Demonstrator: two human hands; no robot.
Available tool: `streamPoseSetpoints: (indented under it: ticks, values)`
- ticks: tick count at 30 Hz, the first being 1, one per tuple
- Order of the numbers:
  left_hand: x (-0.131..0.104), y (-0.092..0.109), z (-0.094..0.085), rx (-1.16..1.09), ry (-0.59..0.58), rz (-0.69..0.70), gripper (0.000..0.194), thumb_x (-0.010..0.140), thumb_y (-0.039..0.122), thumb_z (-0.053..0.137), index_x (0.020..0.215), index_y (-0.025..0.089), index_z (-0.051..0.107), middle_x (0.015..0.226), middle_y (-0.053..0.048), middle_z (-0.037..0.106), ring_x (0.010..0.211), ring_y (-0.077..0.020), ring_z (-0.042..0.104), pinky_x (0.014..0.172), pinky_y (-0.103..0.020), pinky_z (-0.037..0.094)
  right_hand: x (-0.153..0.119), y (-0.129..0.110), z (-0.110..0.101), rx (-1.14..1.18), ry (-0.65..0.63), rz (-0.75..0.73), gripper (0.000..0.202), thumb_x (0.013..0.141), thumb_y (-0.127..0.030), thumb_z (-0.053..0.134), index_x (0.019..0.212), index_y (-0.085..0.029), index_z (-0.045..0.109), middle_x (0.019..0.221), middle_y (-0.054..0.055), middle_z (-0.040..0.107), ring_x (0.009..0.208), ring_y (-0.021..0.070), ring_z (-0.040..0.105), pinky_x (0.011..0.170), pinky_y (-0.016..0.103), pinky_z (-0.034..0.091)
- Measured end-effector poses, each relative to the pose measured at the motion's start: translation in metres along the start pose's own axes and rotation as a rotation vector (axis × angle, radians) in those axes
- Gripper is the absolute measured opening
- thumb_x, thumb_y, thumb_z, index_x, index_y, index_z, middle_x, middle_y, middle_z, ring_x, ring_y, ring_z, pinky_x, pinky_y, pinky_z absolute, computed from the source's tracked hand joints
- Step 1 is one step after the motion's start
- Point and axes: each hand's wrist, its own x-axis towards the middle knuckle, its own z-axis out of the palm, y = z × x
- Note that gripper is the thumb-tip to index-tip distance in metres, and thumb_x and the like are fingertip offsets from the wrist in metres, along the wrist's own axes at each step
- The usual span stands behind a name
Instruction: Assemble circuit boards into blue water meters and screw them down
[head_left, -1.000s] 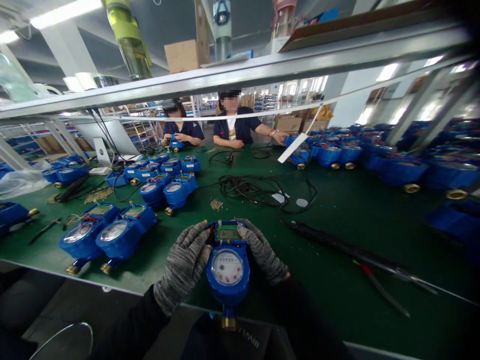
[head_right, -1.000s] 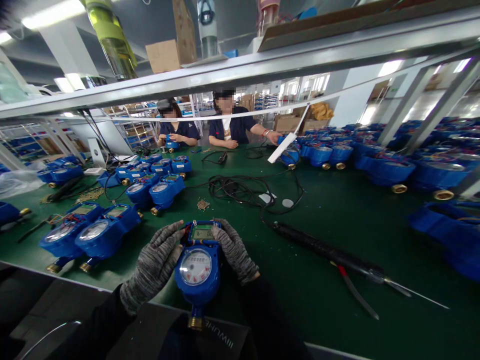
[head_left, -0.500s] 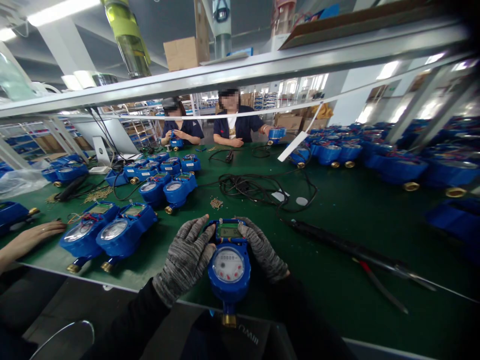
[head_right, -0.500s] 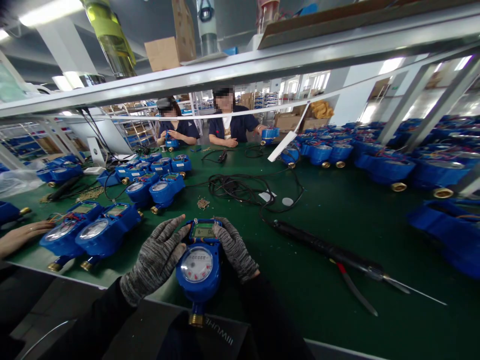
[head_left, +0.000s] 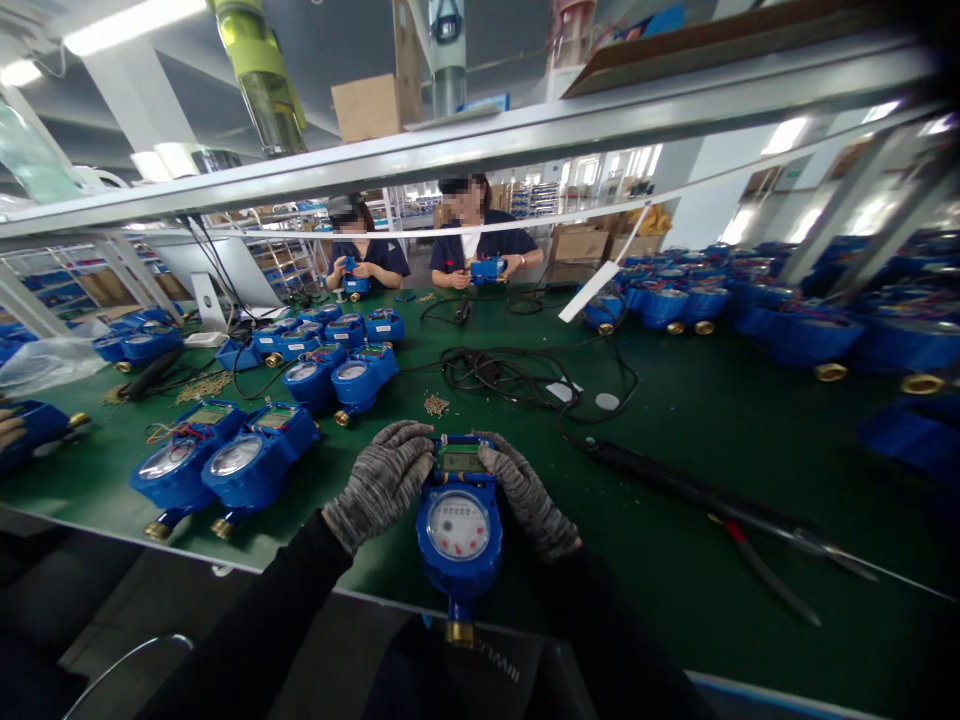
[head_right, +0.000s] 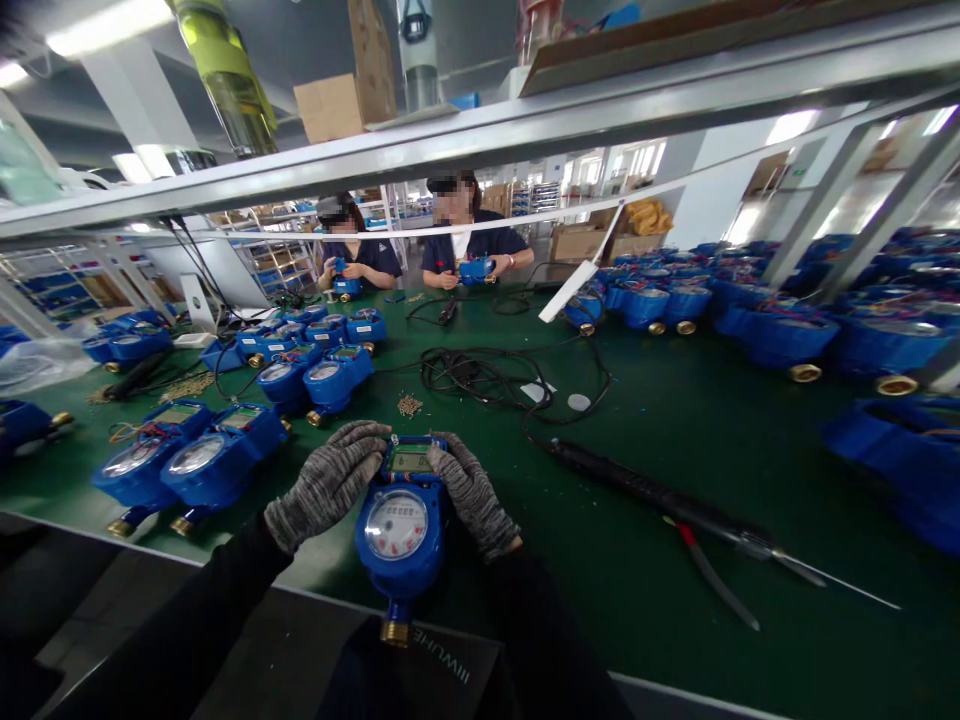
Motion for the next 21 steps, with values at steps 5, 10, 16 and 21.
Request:
streamPoseSetpoints:
  ticks: [5, 10, 16, 21]
  values:
    - [0.0, -0.015, 0.009, -0.14, -0.008, -0.063, 0.033, 0.103, 0.032, 0.044, 0.114, 0.014, 0.069, 0.117, -0.014, 0.073, 0.114, -0.0215, 0.067, 0.102, -0.039, 0.057, -0.001, 0.001, 0.0, 0.007, 0.004, -0.003, 0.053, 0.079, -0.061, 0.074, 0.118, -0.025, 0.068, 0.129, 0.004, 0.066, 0.125, 0.0269, 0.058, 0.115, 0.045, 0.041]
    - [-0.001, -0.006, 0.015, -0.18, 0.038, -0.214, 0.023, 0.099, 0.03, 0.053, 0.104, 0.017, 0.071, 0.108, -0.011, 0.074, 0.102, -0.0204, 0.071, 0.093, -0.037, 0.06, -0.002, 0.002, -0.001, 0.02, 0.001, 0.002, 0.051, 0.08, -0.056, 0.074, 0.12, -0.025, 0.067, 0.128, 0.004, 0.066, 0.123, 0.0271, 0.059, 0.112, 0.046, 0.044]
    - [-0.005, 0.008, 0.02, -0.134, 0.19, -0.317, 0.013, 0.094, 0.025, 0.061, 0.096, 0.017, 0.07, 0.112, -0.011, 0.071, 0.107, -0.0231, 0.066, 0.098, -0.045, 0.055, -0.004, -0.007, 0.002, 0.053, -0.007, 0.032, 0.05, 0.079, -0.056, 0.076, 0.116, -0.025, 0.067, 0.123, 0.004, 0.069, 0.118, 0.0278, 0.063, 0.107, 0.046, 0.048]
    - [-0.002, 0.007, 0.009, -0.177, 0.09, -0.23, 0.018, 0.097, 0.025, 0.056, 0.099, 0.018, 0.073, 0.116, -0.011, 0.071, 0.111, -0.0224, 0.064, 0.101, -0.043, 0.054, -0.003, -0.01, 0.003, 0.071, -0.003, 0.039, 0.057, 0.071, -0.062, 0.08, 0.112, -0.023, 0.068, 0.119, 0.005, 0.07, 0.115, 0.0281, 0.064, 0.104, 0.044, 0.051]
